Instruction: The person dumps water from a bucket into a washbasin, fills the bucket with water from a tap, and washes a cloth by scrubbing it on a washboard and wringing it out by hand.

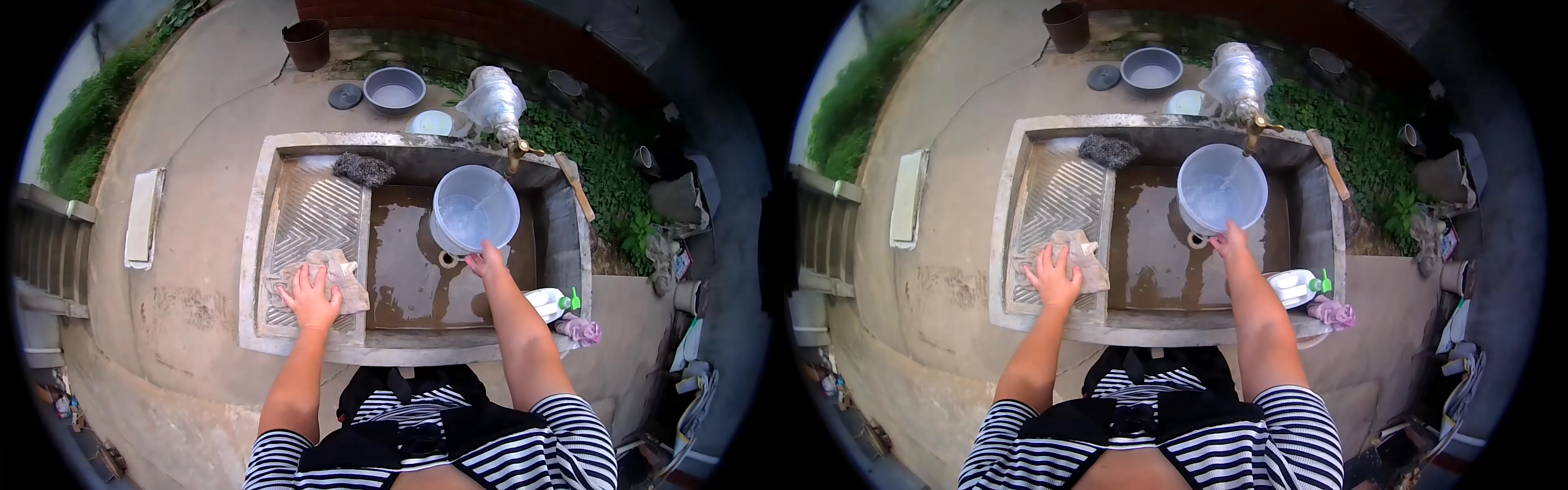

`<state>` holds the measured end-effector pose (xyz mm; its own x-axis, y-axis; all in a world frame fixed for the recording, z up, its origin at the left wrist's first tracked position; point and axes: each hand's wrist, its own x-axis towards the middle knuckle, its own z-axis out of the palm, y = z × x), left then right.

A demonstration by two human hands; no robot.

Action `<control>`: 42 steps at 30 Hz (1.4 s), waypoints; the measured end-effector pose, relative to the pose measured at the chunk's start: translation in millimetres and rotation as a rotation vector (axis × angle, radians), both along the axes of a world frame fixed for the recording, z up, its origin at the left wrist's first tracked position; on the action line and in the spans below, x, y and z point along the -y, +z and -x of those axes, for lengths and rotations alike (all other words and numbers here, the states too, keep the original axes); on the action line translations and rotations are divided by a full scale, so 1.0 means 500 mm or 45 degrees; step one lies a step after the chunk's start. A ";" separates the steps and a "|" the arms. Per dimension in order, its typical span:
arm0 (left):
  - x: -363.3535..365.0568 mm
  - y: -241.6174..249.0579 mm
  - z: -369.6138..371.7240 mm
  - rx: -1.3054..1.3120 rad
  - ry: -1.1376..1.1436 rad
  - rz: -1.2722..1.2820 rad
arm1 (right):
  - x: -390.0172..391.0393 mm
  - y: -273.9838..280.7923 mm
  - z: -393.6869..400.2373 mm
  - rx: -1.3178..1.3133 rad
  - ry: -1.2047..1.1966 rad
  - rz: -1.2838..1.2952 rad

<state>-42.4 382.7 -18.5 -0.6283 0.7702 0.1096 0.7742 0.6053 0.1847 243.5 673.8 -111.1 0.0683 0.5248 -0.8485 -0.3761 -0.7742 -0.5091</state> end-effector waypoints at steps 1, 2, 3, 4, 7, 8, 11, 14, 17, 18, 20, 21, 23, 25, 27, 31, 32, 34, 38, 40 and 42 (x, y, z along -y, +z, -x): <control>0.001 -0.001 -0.002 -0.019 0.000 -0.009 | -0.001 -0.014 0.000 -0.012 -0.011 -0.045; 0.000 -0.001 -0.002 -0.025 -0.004 -0.019 | 0.000 -0.026 -0.001 -0.025 -0.021 -0.092; 0.000 -0.002 -0.004 -0.021 -0.003 -0.008 | 0.003 -0.026 -0.001 -0.020 -0.020 -0.081; 0.000 -0.003 -0.003 -0.028 -0.002 -0.003 | 0.006 -0.016 0.000 -0.019 -0.027 -0.064; -0.002 -0.003 0.000 -0.027 -0.001 -0.001 | 0.032 0.012 -0.006 -0.037 -0.014 -0.055; -0.002 -0.003 0.000 -0.018 0.000 -0.007 | 0.047 0.018 -0.013 -0.054 0.007 -0.064; -0.004 0.002 -0.002 -0.011 0.010 0.004 | 0.087 0.028 -0.037 -0.124 0.070 -0.092; -0.004 0.000 -0.002 -0.010 0.006 -0.005 | 0.090 0.046 -0.040 0.201 0.209 -0.241; -0.007 0.008 -0.004 0.010 0.005 0.006 | 0.062 0.195 -0.015 0.876 0.336 -0.753; -0.007 0.006 -0.003 0.011 0.007 0.004 | 0.047 0.254 -0.004 0.867 0.371 -0.986; -0.004 0.002 -0.004 -0.005 0.010 -0.014 | 0.020 0.345 0.014 0.882 0.462 -1.412; -0.004 0.003 -0.005 -0.003 0.009 -0.014 | 0.005 0.375 0.025 0.908 0.518 -1.610; -0.006 0.007 -0.005 0.001 0.009 -0.020 | -0.022 0.414 0.053 0.842 0.512 -1.664; -0.004 0.000 -0.004 -0.011 0.008 -0.019 | -0.048 0.422 0.074 0.764 0.509 -1.720; -0.001 -0.002 0.001 -0.028 0.013 -0.014 | -0.070 0.419 0.089 0.734 0.559 -1.639; -0.001 -0.003 0.001 -0.023 -0.004 -0.031 | -0.093 0.420 0.096 0.692 0.541 -1.651; 0.000 -0.002 0.001 -0.030 -0.017 -0.050 | -0.096 0.420 0.093 0.669 0.528 -1.660; -0.001 0.003 -0.002 -0.021 -0.012 -0.041 | -0.084 0.431 0.098 0.473 0.391 -1.679; -0.005 0.004 -0.001 -0.008 -0.003 -0.053 | -0.092 0.370 0.089 0.190 0.020 -1.451; -0.007 0.008 -0.002 0.011 0.004 -0.053 | -0.118 0.267 0.067 0.067 0.029 -1.064; -0.008 0.009 -0.002 0.027 0.013 -0.052 | -0.138 0.151 0.062 0.061 0.287 -0.626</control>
